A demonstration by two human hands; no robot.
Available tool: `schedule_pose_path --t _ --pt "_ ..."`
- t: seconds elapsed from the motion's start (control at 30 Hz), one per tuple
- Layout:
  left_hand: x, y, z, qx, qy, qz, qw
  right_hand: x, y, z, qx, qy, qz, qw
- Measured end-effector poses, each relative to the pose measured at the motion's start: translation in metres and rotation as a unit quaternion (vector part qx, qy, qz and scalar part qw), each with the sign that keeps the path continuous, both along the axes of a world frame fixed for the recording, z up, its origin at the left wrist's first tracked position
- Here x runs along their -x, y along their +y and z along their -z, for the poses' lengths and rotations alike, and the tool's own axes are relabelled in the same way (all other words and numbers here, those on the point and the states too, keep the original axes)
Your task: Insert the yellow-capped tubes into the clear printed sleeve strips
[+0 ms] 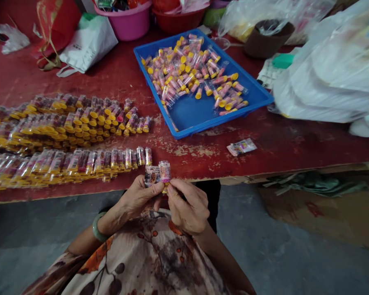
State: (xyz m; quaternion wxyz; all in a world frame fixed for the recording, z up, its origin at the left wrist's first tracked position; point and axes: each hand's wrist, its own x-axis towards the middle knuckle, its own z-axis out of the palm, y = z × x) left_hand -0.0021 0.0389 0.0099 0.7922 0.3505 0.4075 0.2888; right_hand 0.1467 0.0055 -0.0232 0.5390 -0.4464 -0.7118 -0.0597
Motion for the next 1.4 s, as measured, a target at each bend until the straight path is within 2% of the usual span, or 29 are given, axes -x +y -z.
schedule_pose_path --t 0.17,0.4,0.47,0.53,0.6,0.67,0.77,0.87,0.93,0.97,1.0,1.1,1.17,1.27,1.4 --pt "0.0 0.0 -0.001 0.0 -0.002 -0.004 1.0 0.0 0.002 0.002 -0.006 -0.004 -0.002 1.0" --pt "0.002 -0.002 0.01 0.016 0.001 -0.005 1.0 0.001 0.004 0.002 -0.006 -0.017 -0.029 0.999" --pt "0.004 -0.001 0.013 0.014 0.005 -0.017 1.0 -0.002 0.005 -0.003 0.026 -0.002 -0.056 0.998" --pt "0.006 0.0 0.014 0.0 0.023 -0.025 0.999 -0.006 0.007 -0.009 0.117 0.044 -0.103 0.987" --pt "0.01 0.001 0.013 -0.03 0.049 -0.028 0.998 -0.009 0.01 -0.012 0.237 0.129 -0.14 0.953" --pt "0.014 0.001 0.011 -0.063 0.069 -0.024 0.995 -0.008 0.015 -0.011 0.333 0.228 -0.148 0.903" --pt "0.02 0.0 0.009 -0.094 0.08 -0.011 0.992 0.003 0.026 -0.008 0.413 0.333 -0.154 0.833" --pt "0.029 0.001 0.008 -0.108 0.078 -0.03 0.991 0.02 0.043 -0.011 0.461 0.401 -0.179 0.771" --pt "0.036 0.002 0.008 -0.101 0.076 -0.074 0.989 0.032 0.062 -0.017 0.461 0.438 -0.177 0.751" --pt "0.04 0.002 0.008 -0.092 0.074 -0.101 0.988 0.039 0.075 -0.021 0.452 0.449 -0.171 0.752" --pt "0.044 0.002 0.008 -0.079 0.069 -0.127 0.986 0.045 0.091 -0.024 0.439 0.452 -0.164 0.759" --pt "0.056 0.0 0.009 -0.028 0.036 -0.175 0.983 0.069 0.152 -0.03 0.415 0.397 -0.137 0.807" --pt "0.062 -0.004 0.01 0.012 -0.006 -0.174 0.985 0.087 0.199 -0.03 0.42 0.337 -0.106 0.836" --pt "0.07 -0.011 0.012 0.064 -0.072 -0.145 0.985 0.118 0.268 -0.025 0.425 0.282 -0.073 0.857" --pt "0.079 -0.018 0.012 0.081 -0.106 -0.087 0.987 0.156 0.338 -0.016 0.432 0.192 -0.01 0.881"
